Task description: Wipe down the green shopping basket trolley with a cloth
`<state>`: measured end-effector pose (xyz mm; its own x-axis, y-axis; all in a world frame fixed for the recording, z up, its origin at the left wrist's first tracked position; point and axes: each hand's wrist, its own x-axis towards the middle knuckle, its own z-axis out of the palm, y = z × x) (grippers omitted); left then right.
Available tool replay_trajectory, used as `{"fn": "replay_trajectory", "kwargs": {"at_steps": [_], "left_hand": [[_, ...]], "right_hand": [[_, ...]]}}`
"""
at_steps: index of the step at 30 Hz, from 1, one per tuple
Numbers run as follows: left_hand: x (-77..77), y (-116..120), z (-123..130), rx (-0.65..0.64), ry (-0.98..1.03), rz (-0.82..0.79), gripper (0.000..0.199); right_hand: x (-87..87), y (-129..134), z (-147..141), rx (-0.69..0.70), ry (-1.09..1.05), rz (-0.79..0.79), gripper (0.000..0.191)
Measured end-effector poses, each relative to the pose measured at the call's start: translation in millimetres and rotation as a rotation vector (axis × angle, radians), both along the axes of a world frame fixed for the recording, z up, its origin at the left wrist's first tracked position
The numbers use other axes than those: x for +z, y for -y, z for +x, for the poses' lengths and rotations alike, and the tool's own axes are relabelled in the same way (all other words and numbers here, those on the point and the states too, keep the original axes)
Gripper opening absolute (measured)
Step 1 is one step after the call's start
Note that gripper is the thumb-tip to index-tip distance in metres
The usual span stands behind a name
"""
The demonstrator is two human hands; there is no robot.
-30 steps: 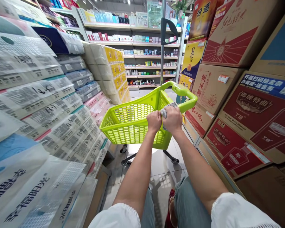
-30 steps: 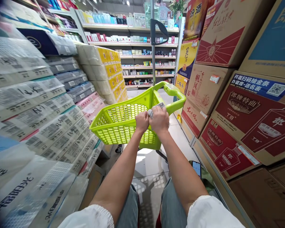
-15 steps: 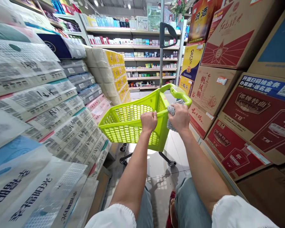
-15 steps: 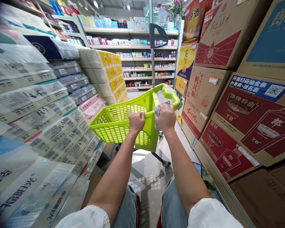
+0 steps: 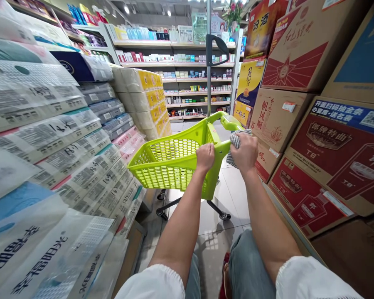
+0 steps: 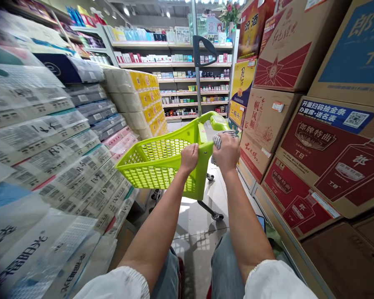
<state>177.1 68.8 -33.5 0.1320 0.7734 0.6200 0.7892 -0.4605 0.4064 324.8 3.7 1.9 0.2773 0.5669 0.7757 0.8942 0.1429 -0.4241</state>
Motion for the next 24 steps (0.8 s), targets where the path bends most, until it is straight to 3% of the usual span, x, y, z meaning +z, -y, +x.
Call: {"fn": "replay_trajectory", "kwargs": {"at_steps": [3, 10, 13, 18, 24], "left_hand": [[0.8, 1.0, 3.5, 0.04, 0.014, -0.002, 0.042], [-0.4, -3.0, 1.3, 0.043, -0.02, 0.005, 0.037], [0.3, -2.6, -2.5, 0.04, -0.013, 0.012, 0.039], [3.2, 0.2, -1.2, 0.056, -0.006, -0.033, 0.04], [4.0, 0.9, -1.7, 0.06, -0.02, -0.039, 0.036]], "right_hand": [[-3.5, 0.2, 2.1, -0.04, -0.045, 0.041, 0.037], [-25.7, -6.5, -39.9, 0.126, 0.199, -0.027, 0.031], [-21.0, -4.0, -25.2, 0.119, 0.183, -0.022, 0.033], [-7.7, 3.8, 0.0, 0.027, -0.04, 0.007, 0.038], [-15.7, 4.3, -38.5, 0.181, 0.127, -0.075, 0.033]]}}
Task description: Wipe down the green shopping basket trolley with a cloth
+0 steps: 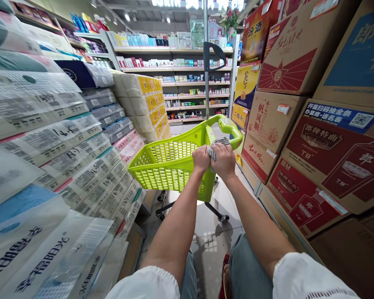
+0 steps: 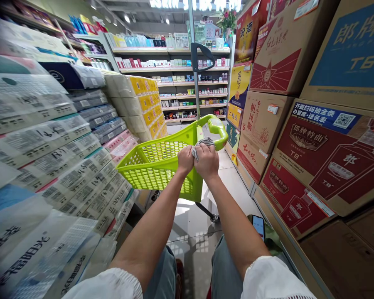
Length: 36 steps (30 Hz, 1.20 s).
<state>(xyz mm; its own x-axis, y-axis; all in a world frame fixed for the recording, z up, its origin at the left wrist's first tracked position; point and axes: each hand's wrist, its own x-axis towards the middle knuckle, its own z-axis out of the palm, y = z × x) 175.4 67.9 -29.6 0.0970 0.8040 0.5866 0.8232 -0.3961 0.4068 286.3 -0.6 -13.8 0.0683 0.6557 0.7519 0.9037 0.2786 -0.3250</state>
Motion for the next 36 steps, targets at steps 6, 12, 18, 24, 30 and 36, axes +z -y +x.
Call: {"fn": "replay_trajectory", "kwargs": {"at_steps": [6, 12, 18, 24, 30, 36], "left_hand": [[2.2, 6.7, -7.5, -0.037, 0.025, 0.0, 0.038], [2.2, 9.7, -13.1, -0.066, 0.044, -0.01, 0.039], [10.3, 17.9, -34.5, -0.071, 0.028, -0.064, 0.038], [41.4, 46.1, -21.2, -0.062, -0.031, 0.064, 0.039], [54.2, 57.1, 1.7, 0.002, 0.02, -0.075, 0.052], [48.8, 61.8, -11.1, 0.029, -0.025, 0.012, 0.05]], "right_hand": [[13.4, 6.0, 10.1, -0.062, -0.007, -0.02, 0.034], [34.2, 13.5, 45.2, -0.133, -0.13, -0.009, 0.034], [47.2, 21.2, 41.3, 0.019, -0.025, -0.07, 0.029], [56.1, 34.9, 21.8, 0.11, -0.012, -0.089, 0.027], [67.2, 41.2, 20.9, 0.343, -0.086, -0.17, 0.032], [73.9, 10.6, 51.5, 0.405, -0.134, -0.274, 0.03]]}}
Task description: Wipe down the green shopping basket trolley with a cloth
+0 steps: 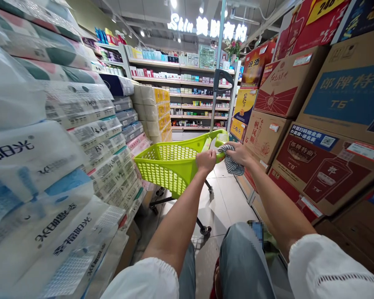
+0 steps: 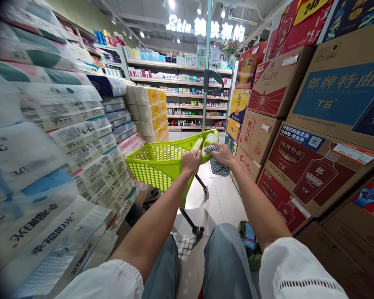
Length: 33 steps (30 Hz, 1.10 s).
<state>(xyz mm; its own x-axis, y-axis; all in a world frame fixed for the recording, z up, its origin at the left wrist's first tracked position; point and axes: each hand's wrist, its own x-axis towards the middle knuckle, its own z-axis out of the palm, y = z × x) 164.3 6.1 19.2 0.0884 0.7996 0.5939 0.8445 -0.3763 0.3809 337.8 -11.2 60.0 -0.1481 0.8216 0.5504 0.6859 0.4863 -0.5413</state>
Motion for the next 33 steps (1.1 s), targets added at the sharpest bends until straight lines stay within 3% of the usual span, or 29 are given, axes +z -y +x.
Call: {"fn": "replay_trajectory", "kwargs": {"at_steps": [5, 12, 19, 26, 33], "left_hand": [[1.6, 1.1, -1.1, 0.031, -0.001, -0.009, 0.047], [-1.3, -1.5, -3.3, 0.04, -0.007, 0.02, 0.046], [2.3, 3.2, 0.5, 0.049, 0.0, -0.003, 0.043], [2.5, 3.2, -6.0, 0.034, -0.005, -0.031, 0.042], [3.6, 2.6, -15.2, -0.016, 0.02, -0.064, 0.044]], "right_hand": [[-10.8, -9.8, 3.0, -0.097, -0.093, 0.06, 0.036], [-17.3, 15.4, -18.3, 0.032, 0.086, 0.211, 0.035], [-11.8, -23.1, 8.3, -0.101, -0.001, 0.097, 0.036], [-8.6, 8.1, -7.3, 0.119, 0.105, 0.129, 0.034], [0.5, -28.9, 13.1, 0.067, 0.012, -0.035, 0.038]]}}
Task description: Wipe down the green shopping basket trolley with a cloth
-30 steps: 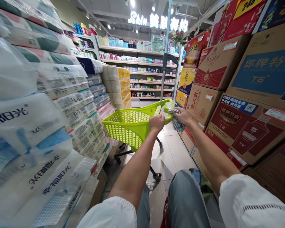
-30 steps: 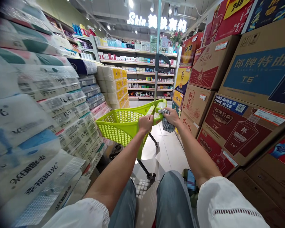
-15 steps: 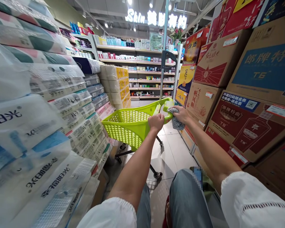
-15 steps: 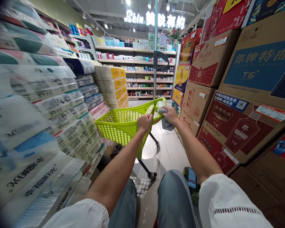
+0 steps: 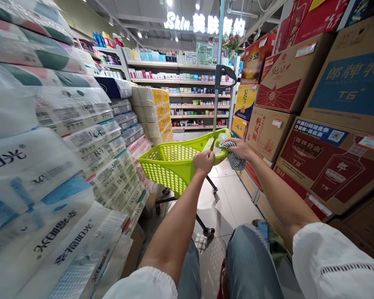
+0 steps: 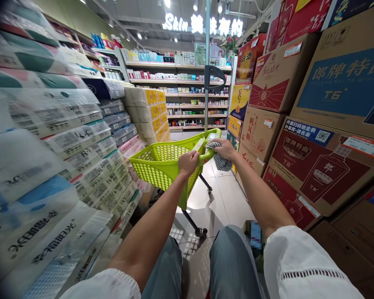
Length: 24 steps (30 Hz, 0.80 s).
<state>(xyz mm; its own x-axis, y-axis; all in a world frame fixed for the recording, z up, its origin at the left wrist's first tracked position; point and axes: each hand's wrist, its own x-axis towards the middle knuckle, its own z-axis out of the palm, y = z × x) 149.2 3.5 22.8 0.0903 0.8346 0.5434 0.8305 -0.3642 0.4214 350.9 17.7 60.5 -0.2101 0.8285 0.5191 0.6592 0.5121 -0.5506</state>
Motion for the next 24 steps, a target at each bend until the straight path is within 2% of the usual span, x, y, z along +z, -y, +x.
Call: {"fn": "replay_trajectory", "kwargs": {"at_steps": [3, 8, 12, 15, 18, 21, 24], "left_hand": [[-0.4, -1.3, -5.5, -0.01, 0.014, 0.011, 0.043], [-3.0, -5.4, -23.5, -0.047, 0.02, 0.019, 0.043], [-1.3, -6.4, -43.2, -0.079, -0.016, 0.02, 0.051], [10.3, -1.5, -50.9, -0.048, -0.113, 0.032, 0.056], [30.7, 7.3, -43.7, -0.011, -0.23, 0.087, 0.053], [48.2, 13.8, -28.5, 0.046, -0.3, -0.036, 0.047], [50.8, 14.2, -22.6, 0.156, -0.276, -0.151, 0.045]], "right_hand": [[-1.7, -0.9, 0.3, 0.023, 0.039, 0.023, 0.037], [-6.8, 14.5, -15.0, 0.027, 0.054, 0.086, 0.033], [-8.3, 27.1, -30.7, 0.041, 0.079, 0.156, 0.031], [-7.5, 36.9, -45.4, 0.049, 0.08, 0.163, 0.033], [-7.6, 43.4, -63.0, -0.031, 0.084, 0.137, 0.034], [-9.9, 43.9, -79.4, -0.013, 0.133, 0.168, 0.034], [-12.0, 39.5, -87.9, 0.058, 0.165, 0.217, 0.031]]}}
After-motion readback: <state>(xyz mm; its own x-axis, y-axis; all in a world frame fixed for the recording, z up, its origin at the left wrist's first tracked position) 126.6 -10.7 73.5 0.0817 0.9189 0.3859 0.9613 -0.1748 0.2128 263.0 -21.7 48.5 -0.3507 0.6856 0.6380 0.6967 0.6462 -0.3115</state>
